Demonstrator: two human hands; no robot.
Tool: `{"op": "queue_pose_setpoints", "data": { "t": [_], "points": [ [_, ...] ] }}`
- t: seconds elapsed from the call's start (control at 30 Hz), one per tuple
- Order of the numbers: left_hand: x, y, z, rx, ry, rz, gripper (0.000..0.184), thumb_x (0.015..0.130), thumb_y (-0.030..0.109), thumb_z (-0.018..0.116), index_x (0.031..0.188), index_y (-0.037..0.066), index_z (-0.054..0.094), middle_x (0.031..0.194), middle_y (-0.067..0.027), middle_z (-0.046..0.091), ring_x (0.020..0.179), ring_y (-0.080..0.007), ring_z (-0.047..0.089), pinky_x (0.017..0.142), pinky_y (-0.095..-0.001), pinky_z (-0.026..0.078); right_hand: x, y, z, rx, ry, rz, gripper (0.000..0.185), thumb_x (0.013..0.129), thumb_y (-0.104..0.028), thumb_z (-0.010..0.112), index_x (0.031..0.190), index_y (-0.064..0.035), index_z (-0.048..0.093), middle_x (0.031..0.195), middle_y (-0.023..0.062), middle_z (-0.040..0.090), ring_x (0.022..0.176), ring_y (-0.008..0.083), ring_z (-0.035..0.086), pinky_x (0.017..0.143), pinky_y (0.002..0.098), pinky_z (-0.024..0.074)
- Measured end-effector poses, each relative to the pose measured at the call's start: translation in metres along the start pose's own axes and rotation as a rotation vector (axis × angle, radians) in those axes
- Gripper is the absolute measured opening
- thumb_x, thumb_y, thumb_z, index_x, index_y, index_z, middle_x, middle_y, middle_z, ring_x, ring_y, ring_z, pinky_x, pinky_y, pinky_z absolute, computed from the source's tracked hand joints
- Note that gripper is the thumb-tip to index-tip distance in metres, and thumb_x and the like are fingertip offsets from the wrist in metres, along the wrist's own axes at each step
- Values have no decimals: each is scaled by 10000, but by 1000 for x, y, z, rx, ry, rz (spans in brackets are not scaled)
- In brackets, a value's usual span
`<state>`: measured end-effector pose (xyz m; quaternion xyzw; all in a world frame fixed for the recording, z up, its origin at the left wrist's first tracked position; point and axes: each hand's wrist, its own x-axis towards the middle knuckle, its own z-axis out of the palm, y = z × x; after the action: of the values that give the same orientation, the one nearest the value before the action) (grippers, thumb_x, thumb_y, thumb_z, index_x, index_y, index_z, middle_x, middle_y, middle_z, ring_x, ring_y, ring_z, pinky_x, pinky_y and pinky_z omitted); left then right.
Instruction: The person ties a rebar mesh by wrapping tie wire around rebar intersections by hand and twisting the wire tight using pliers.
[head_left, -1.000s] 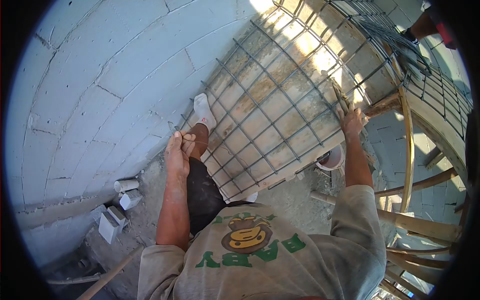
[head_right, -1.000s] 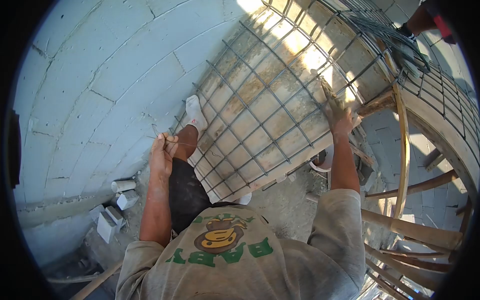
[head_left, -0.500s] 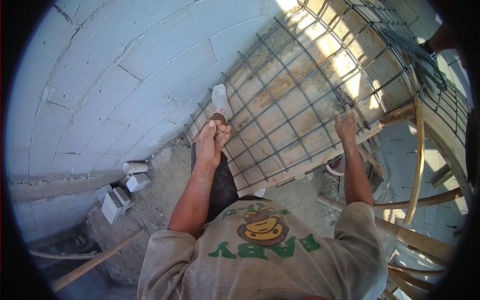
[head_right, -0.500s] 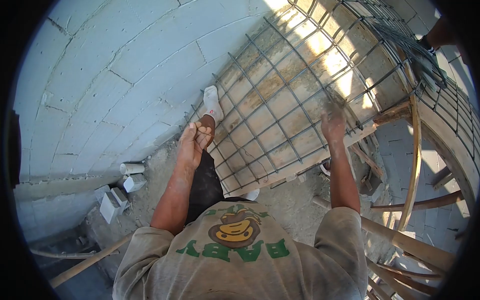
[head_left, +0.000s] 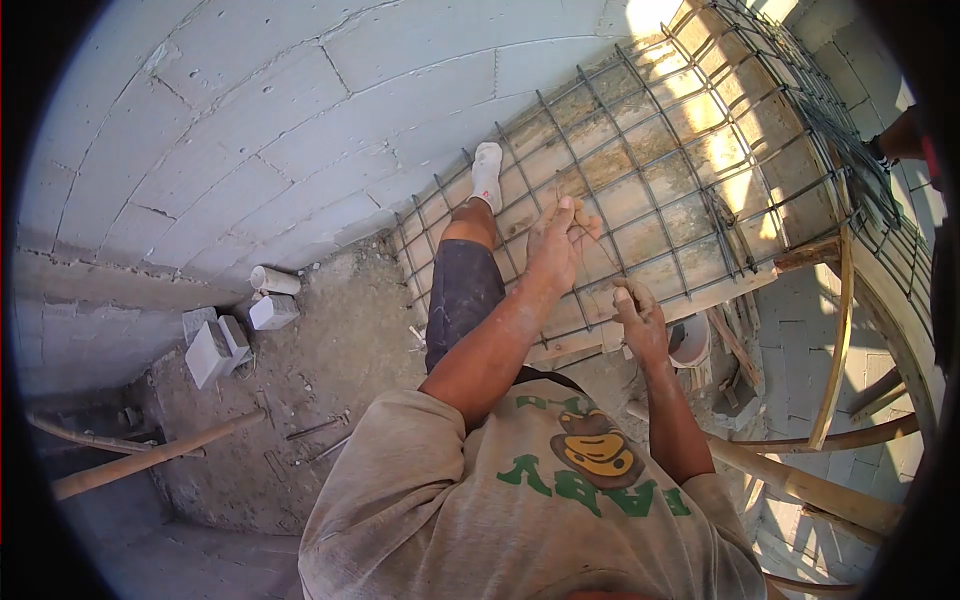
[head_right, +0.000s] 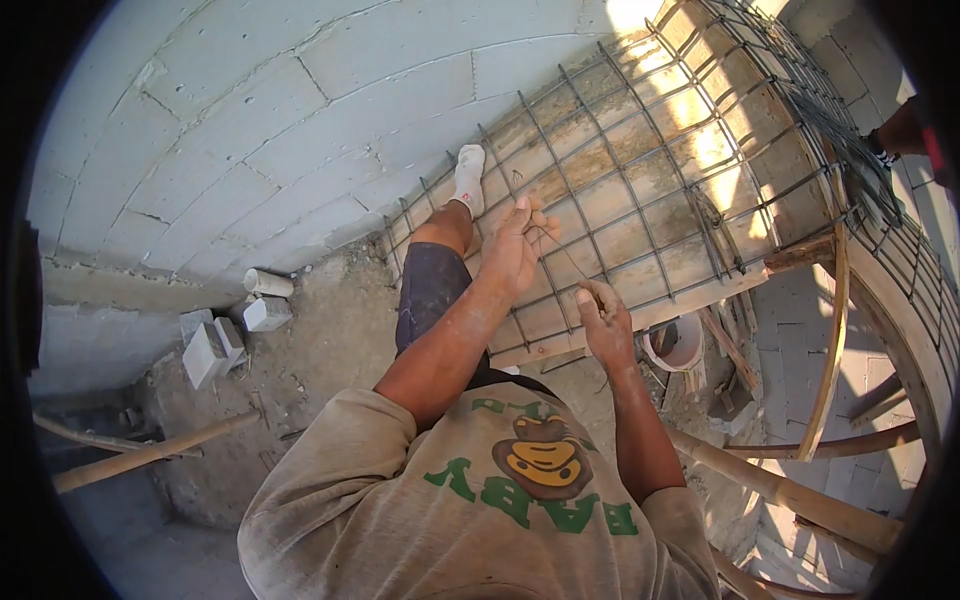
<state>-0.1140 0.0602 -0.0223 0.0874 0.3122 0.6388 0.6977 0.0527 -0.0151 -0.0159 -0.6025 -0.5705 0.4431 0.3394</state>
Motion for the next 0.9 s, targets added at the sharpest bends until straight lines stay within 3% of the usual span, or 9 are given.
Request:
{"op": "queue_pose_setpoints", "data": {
  "t": [0.1, 0.2, 0.3, 0.4, 0.5, 0.63, 0.77, 0.8, 0.9],
  "points": [
    [0, -8, 17, -103, -66, 27, 245, 947, 315, 491, 958, 72, 523, 732, 10, 520, 712, -138, 573, 712, -317, 511, 0, 17, 9, -294, 247, -327, 320, 925, -263, 518, 1055, 23, 577, 827, 55, 580, 735, 106, 535, 655, 262, 458],
    [-1, -3, 35, -192, -75, 31, 237, 955, 318, 472, 928, 87, 514, 666, 38, 459, 579, -89, 474, 572, -266, 449, -16, -13, 21, 203, -29, -9, 303, 928, -265, 517, 1049, 6, 579, 770, 36, 559, 695, 108, 513, 652, 272, 446],
    [4, 8, 29, -212, -62, -14, 237, 961, 316, 458, 899, 92, 504, 610, 54, 401, 481, -64, 364, 454, -238, 346, -36, -24, 14, 163, -151, 270, 291, 931, -268, 515, 1026, -3, 588, 725, 30, 541, 689, 106, 496, 650, 274, 428],
    [6, 3, 21, -174, 1, -39, 247, 959, 321, 460, 883, 89, 495, 583, 56, 369, 442, -61, 311, 398, -230, 282, -39, -17, -1, -99, -17, -63, 264, 938, -246, 501, 1002, -9, 599, 690, 26, 532, 650, 95, 464, 606, 260, 405],
    [0, -5, 24, -136, 45, -50, 276, 951, 345, 467, 877, 80, 492, 577, 52, 359, 436, -62, 305, 389, -222, 272, -50, -28, -25, -120, 23, -95, 251, 941, -225, 496, 987, -3, 603, 700, 27, 539, 640, 90, 448, 587, 262, 398],
    [-16, -4, 44, -1, 34, -14, 312, 950, 362, 461, 882, 59, 489, 580, 39, 360, 439, -69, 333, 397, -227, 302, -45, -24, -54, -320, 67, -226, 243, 937, -235, 506, 976, -22, 617, 745, 70, 583, 672, 141, 541, 622, 293, 435],
    [-21, -9, 63, 497, -15, 293, 347, 950, 382, 449, 865, 49, 495, 594, 25, 383, 447, -90, 374, 368, -252, 317, -25, 25, -60, -519, 167, -359, 237, 917, -241, 536, 919, -18, 617, 722, 91, 578, 677, 156, 570, 618, 295, 436],
    [-13, -14, 56, 587, -10, 342, 351, 949, 387, 449, 860, 51, 498, 594, 23, 388, 444, -95, 378, 358, -257, 315, -27, 17, -51, -623, 171, -392, 238, 906, -246, 548, 887, -18, 616, 668, 54, 549, 616, 125, 528, 578, 288, 415],
    [4, -26, 32, 694, -21, 501, 349, 944, 400, 452, 827, 74, 496, 581, 24, 392, 418, -97, 362, 332, -256, 290, -34, 33, -27, -119, -334, 137, 233, 902, -239, 545, 865, -22, 618, 621, 0, 497, 571, 94, 453, 531, 263, 363]
  ]
}}
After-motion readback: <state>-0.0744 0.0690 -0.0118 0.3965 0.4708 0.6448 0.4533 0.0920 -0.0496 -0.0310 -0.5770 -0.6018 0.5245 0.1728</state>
